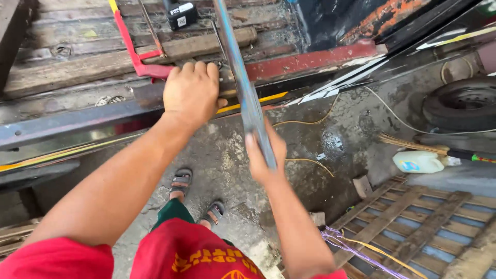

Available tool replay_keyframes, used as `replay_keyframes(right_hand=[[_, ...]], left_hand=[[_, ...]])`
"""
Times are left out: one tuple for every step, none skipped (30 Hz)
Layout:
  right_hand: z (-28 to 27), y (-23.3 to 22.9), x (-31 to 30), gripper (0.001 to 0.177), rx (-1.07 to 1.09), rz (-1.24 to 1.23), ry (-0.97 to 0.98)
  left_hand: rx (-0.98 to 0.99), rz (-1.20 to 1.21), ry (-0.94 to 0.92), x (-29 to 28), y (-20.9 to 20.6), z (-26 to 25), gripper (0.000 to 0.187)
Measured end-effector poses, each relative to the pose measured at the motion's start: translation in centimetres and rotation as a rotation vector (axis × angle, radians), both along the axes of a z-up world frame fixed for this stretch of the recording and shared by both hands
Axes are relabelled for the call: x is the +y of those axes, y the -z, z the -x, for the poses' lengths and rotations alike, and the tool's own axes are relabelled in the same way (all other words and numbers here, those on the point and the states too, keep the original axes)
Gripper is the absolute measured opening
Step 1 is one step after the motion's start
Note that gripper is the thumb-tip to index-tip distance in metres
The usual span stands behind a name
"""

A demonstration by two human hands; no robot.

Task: Sawing a metal frame and using tools on the back of a pickup truck.

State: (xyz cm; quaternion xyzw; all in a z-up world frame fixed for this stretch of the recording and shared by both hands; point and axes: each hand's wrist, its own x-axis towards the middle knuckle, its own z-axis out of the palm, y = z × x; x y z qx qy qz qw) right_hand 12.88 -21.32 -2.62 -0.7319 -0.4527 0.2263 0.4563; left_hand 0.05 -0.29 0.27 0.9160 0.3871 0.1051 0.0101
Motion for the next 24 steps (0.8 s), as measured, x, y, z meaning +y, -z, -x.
replay_keyframes(right_hand=[[-0.1,-0.1,1.7,0.057,0.109,-0.079,-0.038],[-0.1,-0.2,3.5,0.06,0.217,-0.158,-0.077],[0.4,-1.3,1.8,0.06,0.217,-0.143,-0.072],[0.9,-2.3,0.2,0.061,0.125,-0.029,-0.017],[1.7,-3.1,-0.6,0.062,0.04,0.069,0.038],[1.8,-0.8,-5.2,0.062,0.046,0.067,0.042],[1.8,0.7,-9.4,0.06,0.11,0.035,0.027],[1.9,1.4,-13.7,0.058,0.174,0.002,0.013],[2.3,0.4,-14.8,0.058,0.182,0.014,0.004],[2.7,-0.6,-15.9,0.06,0.218,0.128,0.068],[3.2,-1.4,-16.6,0.062,0.248,0.227,0.142],[2.7,0.1,-14.0,0.062,0.252,0.224,0.142],[1.9,1.5,-11.7,0.054,0.141,0.049,0.065],[1.2,2.9,-9.4,0.048,0.031,-0.124,-0.017],[0.8,1.9,-5.4,0.048,0.033,-0.118,-0.021],[0.5,0.9,-1.4,0.046,0.112,-0.145,-0.054],[0.1,0.0,2.9,0.044,0.188,-0.183,-0.084],[0.5,-0.3,2.5,0.044,0.186,-0.187,-0.083],[0.7,-0.8,2.4,0.049,0.216,-0.19,-0.07],[1.0,-1.2,2.4,0.054,0.246,-0.193,-0.057],[1.4,0.3,-1.7,0.054,0.253,-0.185,-0.052],[1.9,1.8,-5.7,0.055,0.152,-0.001,0.029],[1.7,3.5,-8.2,0.057,0.036,0.155,0.108],[1.9,3.7,-11.3,0.057,0.029,0.135,0.111]], left_hand=[[0.0,-0.019,-0.004,0.2,-0.2,0.1,0.065],[0.0,-0.038,-0.008,0.4,-0.3,0.2,0.066],[0.0,-0.023,-0.004,-0.1,-0.3,0.1,0.066],[-0.004,-0.028,-0.003,-0.6,-0.2,0.0,0.067],[-0.002,-0.051,0.0,-0.3,-0.3,0.1,0.067],[0.004,-0.053,0.004,-0.2,-0.4,0.2,0.067],[-0.004,-0.056,0.004,0.2,-0.6,0.1,0.066],[-0.011,-0.059,0.004,0.7,-0.7,-0.1,0.065],[-0.002,-0.049,-0.005,0.3,-0.4,0.1,0.065],[0.003,-0.021,-0.02,-0.1,-0.1,0.2,0.064],[0.004,-0.008,-0.024,0.0,-0.2,0.1,0.063],[0.007,-0.012,-0.022,0.2,-0.2,0.1,0.063],[-0.001,-0.026,-0.016,0.4,-0.2,-0.1,0.063],[-0.01,-0.039,-0.01,0.3,-0.2,-0.3,0.064],[-0.007,-0.033,-0.014,0.2,-0.1,-0.1,0.064],[-0.007,-0.034,-0.012,-0.1,0.0,0.2,0.065],[-0.009,-0.045,-0.005,0.0,0.0,0.1,0.065],[-0.011,-0.049,-0.003,0.1,-0.2,0.1,0.065],[-0.01,-0.053,0.003,0.4,-0.4,-0.1,0.065],[-0.009,-0.056,0.008,0.9,-0.6,-0.3,0.065],[-0.003,-0.047,0.012,0.0,-0.4,0.1,0.065],[0.012,-0.031,0.007,-0.8,-0.3,0.5,0.066],[0.011,-0.043,0.001,-0.3,-0.5,0.2,0.067],[0.002,-0.062,0.004,0.6,-0.8,-0.2,0.067]])
